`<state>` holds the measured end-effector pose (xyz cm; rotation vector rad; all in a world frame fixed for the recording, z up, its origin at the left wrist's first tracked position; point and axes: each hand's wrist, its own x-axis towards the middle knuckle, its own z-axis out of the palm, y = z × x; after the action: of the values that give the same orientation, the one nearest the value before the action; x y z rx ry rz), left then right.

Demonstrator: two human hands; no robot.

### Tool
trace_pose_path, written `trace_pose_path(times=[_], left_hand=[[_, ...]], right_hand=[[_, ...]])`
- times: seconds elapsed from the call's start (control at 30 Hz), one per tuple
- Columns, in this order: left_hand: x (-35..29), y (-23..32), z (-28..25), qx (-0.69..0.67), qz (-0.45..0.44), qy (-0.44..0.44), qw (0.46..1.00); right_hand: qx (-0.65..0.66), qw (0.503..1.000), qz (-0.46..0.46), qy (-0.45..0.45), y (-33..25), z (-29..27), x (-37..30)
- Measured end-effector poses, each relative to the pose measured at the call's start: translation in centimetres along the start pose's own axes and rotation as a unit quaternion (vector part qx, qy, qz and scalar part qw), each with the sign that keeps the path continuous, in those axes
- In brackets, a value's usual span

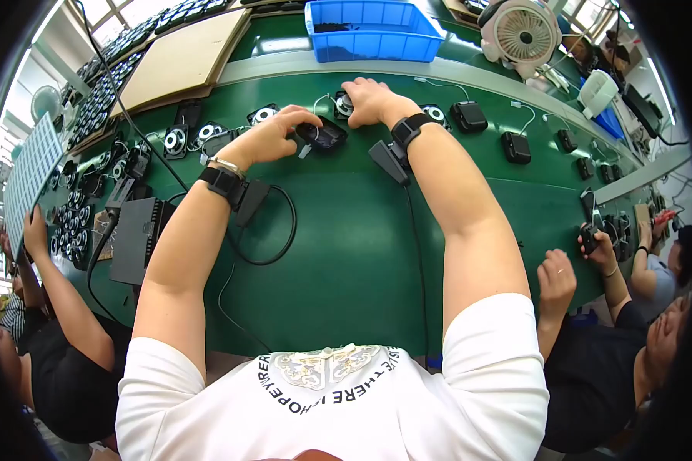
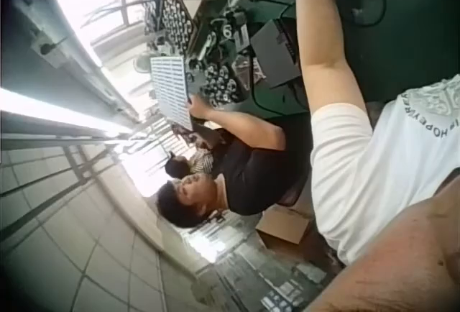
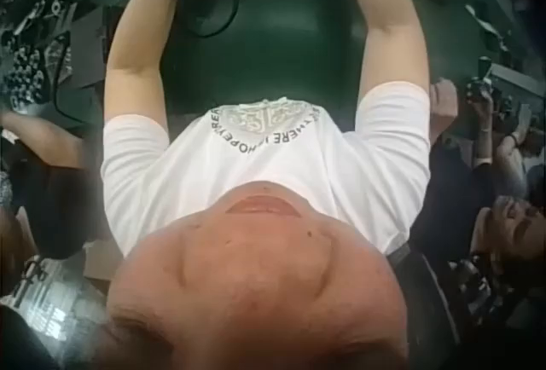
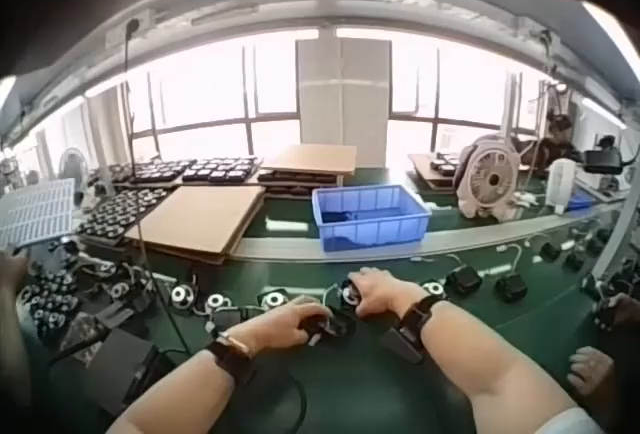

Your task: Assembling electronic components and wiring at a production workbench.

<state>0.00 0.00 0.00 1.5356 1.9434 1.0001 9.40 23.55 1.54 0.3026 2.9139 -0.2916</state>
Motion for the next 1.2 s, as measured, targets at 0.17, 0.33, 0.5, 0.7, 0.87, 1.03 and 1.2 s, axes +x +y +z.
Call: trace_pose_path(times=[0.17, 0.33, 0.5, 0.7, 0.87, 1.03, 1.2], left_hand=[[-0.5, -0.2, -2.5, 0.14, 0.107, 0.005, 0.984], [-4.6, 5.2, -3.5, 0.004, 0.013, -0.018, 1.0], [-11.3, 7.7, -1.5, -0.347, -0.015, -0.036, 0.937], [-17.5, 9.0, 5.0, -0.601, -0.025, -0.043, 0.798], [-21.0, 10.2, 7.7, -0.613, -0.076, -0.027, 0.786], [-21.3, 11.9, 8.5, -0.563, -0.093, 0.013, 0.821], [-20.3, 14.9, 8.4, -0.497, -0.107, 0.086, 0.857]], right_hand=[[-0.029, 0.995, -0.03, 0.094, -3.3, -0.4, -1.3], [0.037, 0.974, -0.058, 0.216, -5.1, 0.7, -8.5], [0.092, 0.958, -0.069, 0.262, -10.5, 4.2, -18.7], [0.119, 0.966, -0.093, 0.208, -15.2, 8.5, -27.2], [0.153, 0.953, -0.163, 0.205, -15.7, 10.1, -29.2], [0.165, 0.947, -0.196, 0.196, -15.3, 9.9, -30.5], [0.395, 0.87, -0.147, 0.257, -17.9, 8.4, -31.7]])
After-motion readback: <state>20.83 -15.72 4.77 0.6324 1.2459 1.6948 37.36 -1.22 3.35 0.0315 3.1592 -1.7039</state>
